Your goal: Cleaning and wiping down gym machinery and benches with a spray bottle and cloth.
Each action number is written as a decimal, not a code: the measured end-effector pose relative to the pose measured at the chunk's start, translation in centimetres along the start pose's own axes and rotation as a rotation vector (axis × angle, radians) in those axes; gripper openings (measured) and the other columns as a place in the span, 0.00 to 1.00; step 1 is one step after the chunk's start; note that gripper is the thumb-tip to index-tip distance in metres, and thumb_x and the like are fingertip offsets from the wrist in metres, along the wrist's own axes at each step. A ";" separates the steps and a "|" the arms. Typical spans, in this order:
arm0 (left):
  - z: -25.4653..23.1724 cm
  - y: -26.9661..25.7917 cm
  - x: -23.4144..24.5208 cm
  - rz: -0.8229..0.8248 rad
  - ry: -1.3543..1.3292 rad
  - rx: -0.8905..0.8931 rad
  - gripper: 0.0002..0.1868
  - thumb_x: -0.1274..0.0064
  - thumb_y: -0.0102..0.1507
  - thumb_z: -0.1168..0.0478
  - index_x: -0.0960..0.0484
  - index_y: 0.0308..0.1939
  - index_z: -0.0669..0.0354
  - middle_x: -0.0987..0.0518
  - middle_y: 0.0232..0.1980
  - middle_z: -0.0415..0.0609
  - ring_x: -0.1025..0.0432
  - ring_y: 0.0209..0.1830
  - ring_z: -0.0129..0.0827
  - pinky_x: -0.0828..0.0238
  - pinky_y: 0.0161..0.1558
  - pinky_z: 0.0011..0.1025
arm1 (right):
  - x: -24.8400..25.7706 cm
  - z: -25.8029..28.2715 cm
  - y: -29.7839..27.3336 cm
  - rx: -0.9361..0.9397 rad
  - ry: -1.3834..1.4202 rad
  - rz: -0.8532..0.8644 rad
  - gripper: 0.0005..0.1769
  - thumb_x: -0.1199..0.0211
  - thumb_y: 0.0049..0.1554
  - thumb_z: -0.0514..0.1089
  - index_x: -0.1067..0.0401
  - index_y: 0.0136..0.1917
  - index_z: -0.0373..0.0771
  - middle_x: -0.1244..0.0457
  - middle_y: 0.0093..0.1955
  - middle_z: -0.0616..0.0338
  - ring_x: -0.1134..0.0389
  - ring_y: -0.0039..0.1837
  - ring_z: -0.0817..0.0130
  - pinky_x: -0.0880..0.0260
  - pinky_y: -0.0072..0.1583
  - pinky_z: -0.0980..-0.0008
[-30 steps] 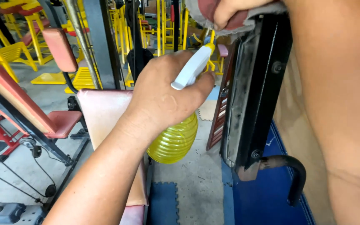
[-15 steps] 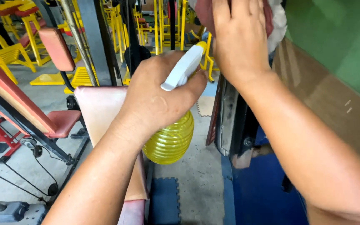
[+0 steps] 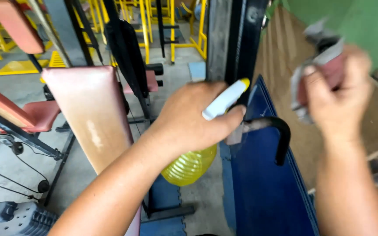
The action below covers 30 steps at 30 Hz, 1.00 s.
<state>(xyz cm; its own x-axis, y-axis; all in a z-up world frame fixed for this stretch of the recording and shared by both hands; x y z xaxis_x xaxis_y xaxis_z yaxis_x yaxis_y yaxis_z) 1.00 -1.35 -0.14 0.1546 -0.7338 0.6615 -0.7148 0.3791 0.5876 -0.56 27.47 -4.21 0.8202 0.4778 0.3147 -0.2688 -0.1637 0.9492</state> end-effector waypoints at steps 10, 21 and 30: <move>2.3 -2.5 -10.9 0.164 -0.274 -0.001 0.14 0.42 0.58 0.50 0.18 0.39 0.54 0.17 0.35 0.54 0.22 0.38 0.54 0.26 0.37 0.44 | -7.2 1.8 -6.7 -0.086 0.162 0.151 0.22 0.30 0.49 0.45 0.27 0.55 0.35 0.33 0.55 0.48 0.30 0.56 0.46 0.29 0.57 0.56; 2.4 -5.7 -13.1 0.211 -0.343 0.173 0.14 0.40 0.57 0.52 0.16 0.41 0.55 0.17 0.35 0.52 0.20 0.36 0.49 0.25 0.37 0.39 | -7.5 -1.8 -9.7 -0.855 0.413 0.236 0.15 0.34 0.60 0.41 0.25 0.60 0.36 0.31 0.43 0.55 0.31 0.38 0.62 0.32 0.41 0.64; 3.5 -7.6 -12.6 0.229 -0.342 0.247 0.14 0.41 0.57 0.53 0.16 0.41 0.57 0.16 0.36 0.52 0.19 0.36 0.47 0.24 0.38 0.37 | -7.2 -4.7 -13.0 -0.615 0.758 0.110 0.23 0.38 0.62 0.33 0.36 0.70 0.34 0.33 0.61 0.63 0.33 0.63 0.78 0.32 0.64 0.75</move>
<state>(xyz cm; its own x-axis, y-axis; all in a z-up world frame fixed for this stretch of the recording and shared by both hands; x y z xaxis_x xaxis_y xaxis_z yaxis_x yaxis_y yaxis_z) 2.11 3.04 -14.55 -0.2299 -0.8061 0.5453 -0.8512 0.4382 0.2888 -5.34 30.20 -18.80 0.2912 0.9494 0.1181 -0.7171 0.1348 0.6838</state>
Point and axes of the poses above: each hand's wrist, its own y-axis towards the middle knuckle, its own x-axis out of the back of the hand, z = x × y, the point moved 4 cm from there along y, towards the middle knuckle
